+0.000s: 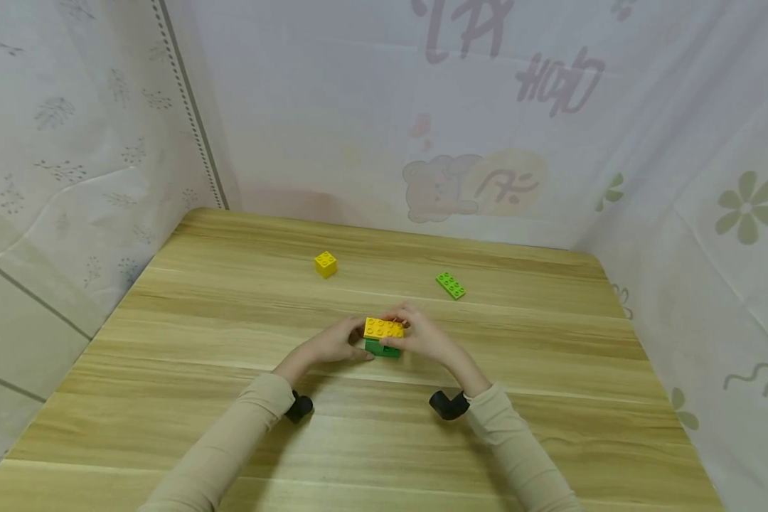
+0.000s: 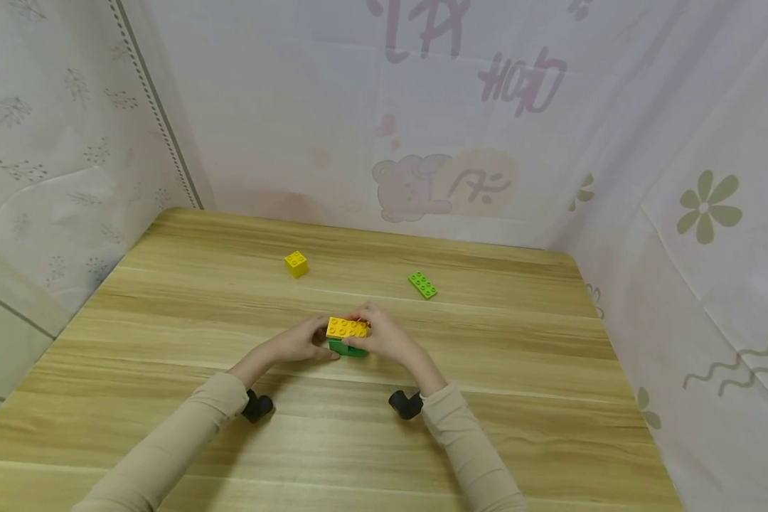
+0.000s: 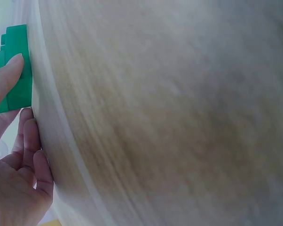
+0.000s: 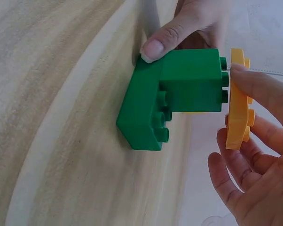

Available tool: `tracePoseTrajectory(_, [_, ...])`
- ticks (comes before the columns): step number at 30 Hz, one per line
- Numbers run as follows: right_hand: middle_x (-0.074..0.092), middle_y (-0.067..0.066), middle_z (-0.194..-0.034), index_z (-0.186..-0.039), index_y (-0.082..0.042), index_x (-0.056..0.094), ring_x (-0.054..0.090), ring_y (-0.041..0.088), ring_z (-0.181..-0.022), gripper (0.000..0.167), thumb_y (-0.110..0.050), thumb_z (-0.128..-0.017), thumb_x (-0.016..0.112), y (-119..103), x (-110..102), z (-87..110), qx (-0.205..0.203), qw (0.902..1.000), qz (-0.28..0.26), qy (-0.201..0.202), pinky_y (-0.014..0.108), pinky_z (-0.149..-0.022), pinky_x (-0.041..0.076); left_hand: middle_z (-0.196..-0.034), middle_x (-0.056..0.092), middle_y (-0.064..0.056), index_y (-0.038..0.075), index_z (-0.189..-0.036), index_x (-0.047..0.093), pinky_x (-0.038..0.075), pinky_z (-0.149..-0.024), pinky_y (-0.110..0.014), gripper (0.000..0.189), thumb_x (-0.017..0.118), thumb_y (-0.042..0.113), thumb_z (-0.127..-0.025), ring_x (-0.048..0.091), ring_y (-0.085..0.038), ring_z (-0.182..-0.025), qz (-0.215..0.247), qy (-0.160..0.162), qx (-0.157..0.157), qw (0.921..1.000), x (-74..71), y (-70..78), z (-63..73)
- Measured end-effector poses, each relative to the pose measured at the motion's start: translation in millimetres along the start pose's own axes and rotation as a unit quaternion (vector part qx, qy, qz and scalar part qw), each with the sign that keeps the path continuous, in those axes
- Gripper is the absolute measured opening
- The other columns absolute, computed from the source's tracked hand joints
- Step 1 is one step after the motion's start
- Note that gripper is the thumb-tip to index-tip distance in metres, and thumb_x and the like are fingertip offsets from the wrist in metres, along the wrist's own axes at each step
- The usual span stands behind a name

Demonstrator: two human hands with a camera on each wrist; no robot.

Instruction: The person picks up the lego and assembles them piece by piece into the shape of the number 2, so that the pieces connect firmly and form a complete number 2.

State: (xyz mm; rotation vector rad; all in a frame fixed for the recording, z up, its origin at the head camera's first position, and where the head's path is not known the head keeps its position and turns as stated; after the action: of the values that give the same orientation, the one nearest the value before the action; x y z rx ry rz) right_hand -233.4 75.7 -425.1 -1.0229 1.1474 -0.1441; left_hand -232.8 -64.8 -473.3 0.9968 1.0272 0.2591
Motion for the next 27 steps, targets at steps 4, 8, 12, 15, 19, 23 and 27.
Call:
tracePoseTrajectory(4, [0.054, 0.008, -0.112, -0.118, -0.006, 0.058, 0.052, 0.023, -0.105, 0.041, -0.024, -0.082, 0.068, 0.7, 2.5, 0.7, -0.004, 1.0, -0.002, 0.0, 0.043, -0.09, 0.045, -0.103, 0.055, -0.006, 0.01, -0.117, 0.054, 0.044, -0.085, -0.036, 0.043, 0.072, 0.018, -0.079, 0.049, -0.017, -0.094, 0.002, -0.002, -0.001, 1.0, 1.3, -1.3, -1.0])
tracePoseTrajectory(8, [0.054, 0.009, -0.113, -0.118, -0.006, 0.058, 0.051, 0.025, -0.106, 0.041, -0.024, -0.082, 0.068, 1.6, 3.1, 0.6, 0.0, 1.0, -0.007, 0.001, 0.044, -0.091, 0.044, -0.104, 0.055, -0.006, 0.01, -0.117, 0.054, 0.044, -0.086, -0.036, 0.043, 0.072, 0.018, -0.079, 0.05, -0.017, -0.095, 0.004, -0.001, 0.003, 1.0, 1.2, -1.7, -1.1])
tracePoseTrajectory(12, [0.053, 0.009, -0.113, -0.118, -0.006, 0.058, 0.051, 0.024, -0.106, 0.041, -0.024, -0.082, 0.069, 2.4, 2.4, 0.6, 0.005, 0.9999, -0.012, -0.001, 0.042, -0.089, 0.046, -0.104, 0.055, -0.007, 0.009, -0.116, 0.054, 0.043, -0.086, -0.036, 0.042, 0.072, 0.018, -0.079, 0.049, -0.018, -0.095, 0.007, 0.0, 0.003, 1.0, 0.5, -2.0, -1.2])
tracePoseTrajectory(15, [0.054, 0.009, -0.112, -0.117, -0.006, 0.059, 0.052, 0.021, -0.102, 0.041, -0.023, -0.081, 0.069, 3.8, 1.3, 0.1, 0.009, 0.9999, -0.012, -0.002, 0.039, -0.086, 0.047, -0.103, 0.055, -0.007, 0.009, -0.114, 0.055, 0.043, -0.085, -0.037, 0.04, 0.072, 0.018, -0.079, 0.049, -0.018, -0.094, 0.009, 0.0, 0.004, 0.9999, 0.2, -2.1, -1.8])
tracePoseTrajectory(19, [0.056, 0.008, -0.113, -0.115, -0.007, 0.06, 0.052, 0.019, -0.098, 0.04, -0.023, -0.08, 0.07, 5.9, -0.1, -0.9, 0.018, 0.9998, -0.006, -0.006, 0.035, -0.083, 0.047, -0.102, 0.055, -0.007, 0.009, -0.111, 0.055, 0.043, -0.086, -0.037, 0.037, 0.072, 0.018, -0.079, 0.049, -0.019, -0.095, 0.007, 0.0, 0.003, 1.0, 0.2, -2.1, -2.4])
tracePoseTrajectory(23, [0.059, 0.009, -0.114, -0.115, -0.007, 0.061, 0.053, 0.019, -0.098, 0.04, -0.022, -0.08, 0.07, 5.3, -0.8, -1.1, 0.017, 0.9998, 0.004, -0.013, 0.033, -0.082, 0.046, -0.102, 0.055, -0.006, 0.009, -0.11, 0.056, 0.043, -0.087, -0.037, 0.036, 0.072, 0.018, -0.079, 0.05, -0.019, -0.095, 0.003, -0.001, 0.001, 1.0, 0.6, -2.1, -2.4])
tracePoseTrajectory(27, [0.06, 0.01, -0.112, -0.115, -0.004, 0.061, 0.054, 0.019, -0.097, 0.04, -0.021, -0.081, 0.07, 1.5, -1.2, -2.1, 0.01, 0.9996, 0.017, -0.021, 0.03, -0.08, 0.047, -0.102, 0.055, -0.007, 0.009, -0.112, 0.055, 0.044, -0.087, -0.038, 0.037, 0.071, 0.018, -0.079, 0.05, -0.019, -0.095, 0.007, -0.002, 0.003, 1.0, 1.4, -2.7, -1.9])
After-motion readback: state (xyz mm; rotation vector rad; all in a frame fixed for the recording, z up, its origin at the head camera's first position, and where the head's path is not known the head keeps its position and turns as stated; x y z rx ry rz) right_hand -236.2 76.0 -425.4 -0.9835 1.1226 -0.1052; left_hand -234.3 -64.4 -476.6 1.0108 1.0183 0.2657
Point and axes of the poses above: each hand's wrist, its own z-axis away from the middle knuckle, its own x-axis out of the palm, y = z × x, the point moved 6 cm from there along -z, towards the middle knuckle
